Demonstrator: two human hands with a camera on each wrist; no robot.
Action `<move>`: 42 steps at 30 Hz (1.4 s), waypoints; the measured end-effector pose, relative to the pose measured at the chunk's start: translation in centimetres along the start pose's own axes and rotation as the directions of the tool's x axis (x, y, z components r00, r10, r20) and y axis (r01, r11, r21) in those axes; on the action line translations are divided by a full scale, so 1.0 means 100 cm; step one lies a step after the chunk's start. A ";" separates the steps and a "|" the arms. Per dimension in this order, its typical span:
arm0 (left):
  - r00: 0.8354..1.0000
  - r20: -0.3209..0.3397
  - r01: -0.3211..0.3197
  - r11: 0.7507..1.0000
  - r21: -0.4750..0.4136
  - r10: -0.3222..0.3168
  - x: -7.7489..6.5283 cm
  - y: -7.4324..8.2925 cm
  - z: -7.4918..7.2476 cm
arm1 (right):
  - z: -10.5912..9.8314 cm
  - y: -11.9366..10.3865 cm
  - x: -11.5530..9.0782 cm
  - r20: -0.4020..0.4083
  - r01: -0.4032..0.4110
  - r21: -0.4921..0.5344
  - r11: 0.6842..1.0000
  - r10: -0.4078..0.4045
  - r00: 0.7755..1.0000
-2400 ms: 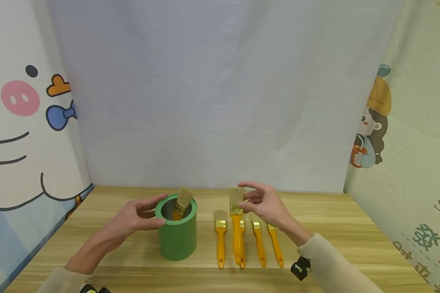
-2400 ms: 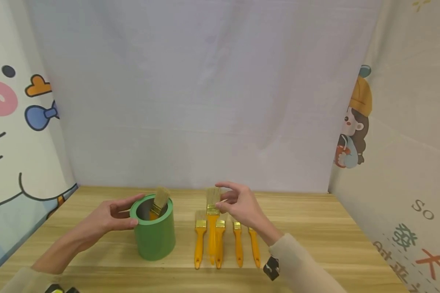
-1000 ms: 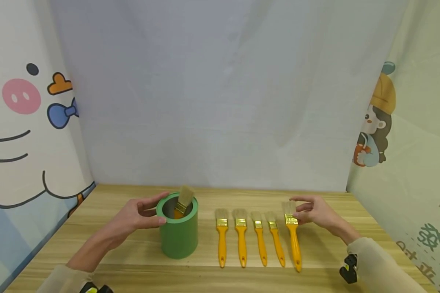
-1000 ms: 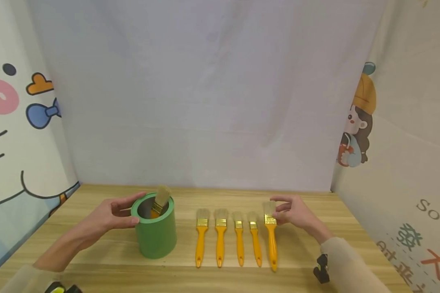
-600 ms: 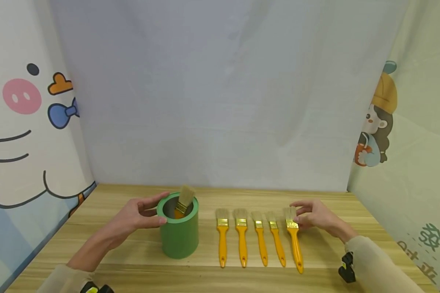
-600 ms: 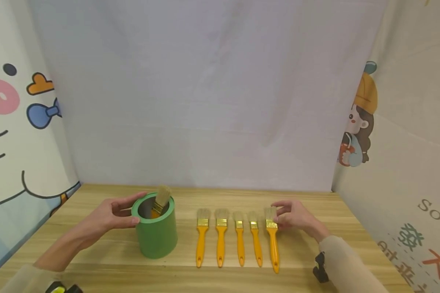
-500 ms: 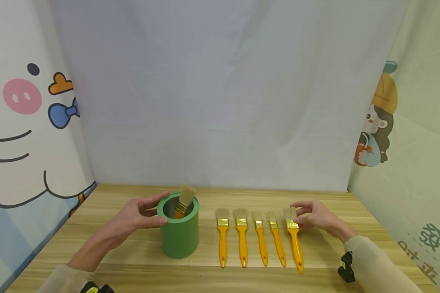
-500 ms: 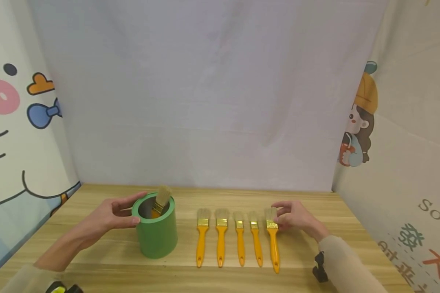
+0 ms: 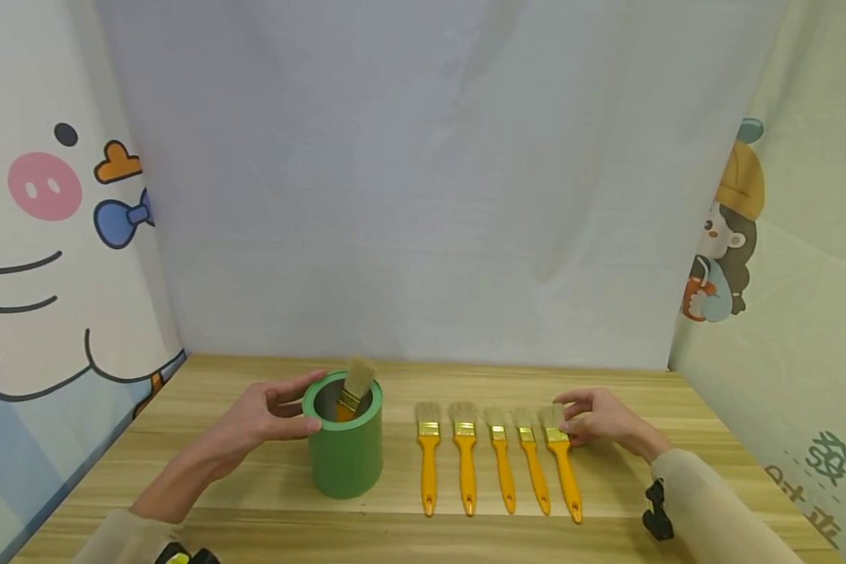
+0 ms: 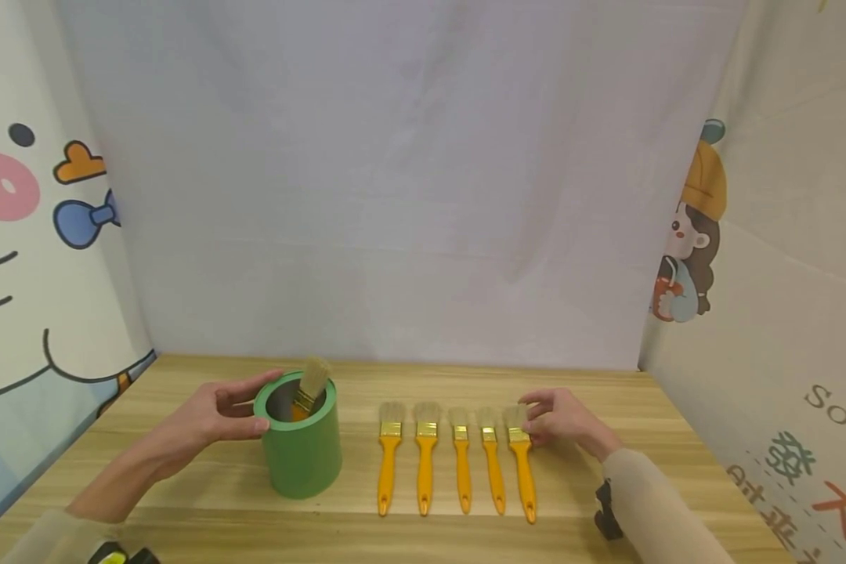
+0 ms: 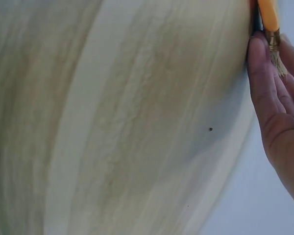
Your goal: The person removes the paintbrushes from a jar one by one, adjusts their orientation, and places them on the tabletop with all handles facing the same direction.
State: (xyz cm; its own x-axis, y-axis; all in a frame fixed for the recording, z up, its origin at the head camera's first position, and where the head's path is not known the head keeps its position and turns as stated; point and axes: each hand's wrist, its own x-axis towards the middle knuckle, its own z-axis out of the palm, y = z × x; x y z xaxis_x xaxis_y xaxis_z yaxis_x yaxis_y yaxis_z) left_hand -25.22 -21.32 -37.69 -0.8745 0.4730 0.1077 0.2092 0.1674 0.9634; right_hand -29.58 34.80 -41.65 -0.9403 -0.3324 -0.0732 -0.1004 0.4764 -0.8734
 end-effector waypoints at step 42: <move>1.000 0.011 0.010 1.000 -0.006 -0.010 0.000 0.000 -0.001 | 0.001 -0.002 0.000 0.009 0.083 -0.224 0.971 -0.083 0.997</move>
State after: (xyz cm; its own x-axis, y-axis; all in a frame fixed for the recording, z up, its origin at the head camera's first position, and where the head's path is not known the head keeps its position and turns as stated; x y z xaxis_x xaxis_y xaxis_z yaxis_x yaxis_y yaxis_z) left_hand -25.25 -21.44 -37.68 -0.8714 0.4812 0.0957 0.1980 0.1665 0.9660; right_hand -29.51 34.66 -41.52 -0.9259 -0.3778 -0.0044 -0.2484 0.6175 -0.7463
